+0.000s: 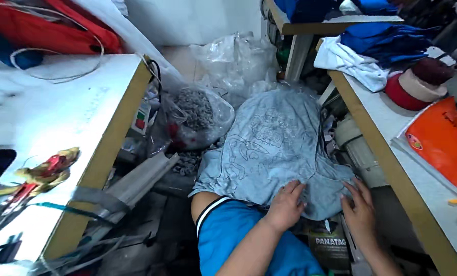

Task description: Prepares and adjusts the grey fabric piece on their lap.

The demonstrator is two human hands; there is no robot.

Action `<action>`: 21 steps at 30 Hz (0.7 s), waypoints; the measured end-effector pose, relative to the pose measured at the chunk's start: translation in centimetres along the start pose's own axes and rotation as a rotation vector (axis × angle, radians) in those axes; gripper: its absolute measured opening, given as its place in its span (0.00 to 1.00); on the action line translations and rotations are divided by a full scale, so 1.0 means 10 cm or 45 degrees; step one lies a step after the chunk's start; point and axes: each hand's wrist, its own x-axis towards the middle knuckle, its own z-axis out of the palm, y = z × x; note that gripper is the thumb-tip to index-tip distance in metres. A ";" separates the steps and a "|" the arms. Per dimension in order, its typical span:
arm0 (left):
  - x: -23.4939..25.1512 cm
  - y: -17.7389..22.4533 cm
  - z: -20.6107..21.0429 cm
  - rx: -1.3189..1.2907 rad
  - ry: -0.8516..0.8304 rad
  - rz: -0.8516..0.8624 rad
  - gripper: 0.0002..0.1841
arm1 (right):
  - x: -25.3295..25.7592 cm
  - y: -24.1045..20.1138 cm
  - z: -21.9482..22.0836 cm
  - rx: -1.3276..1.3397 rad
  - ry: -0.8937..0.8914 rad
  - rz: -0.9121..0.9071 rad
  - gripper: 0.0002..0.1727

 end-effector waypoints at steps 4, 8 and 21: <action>0.00 -0.04 -0.03 0.037 -0.092 0.013 0.32 | 0.33 -0.14 -0.02 -0.268 -0.449 0.024 0.21; -0.02 -0.06 -0.05 0.052 -0.164 0.022 0.37 | 0.45 -0.22 -0.14 -0.411 -0.562 0.106 0.17; -0.08 0.00 -0.13 0.067 -0.245 -0.052 0.59 | 0.56 -0.77 -0.39 0.760 -0.477 0.781 0.16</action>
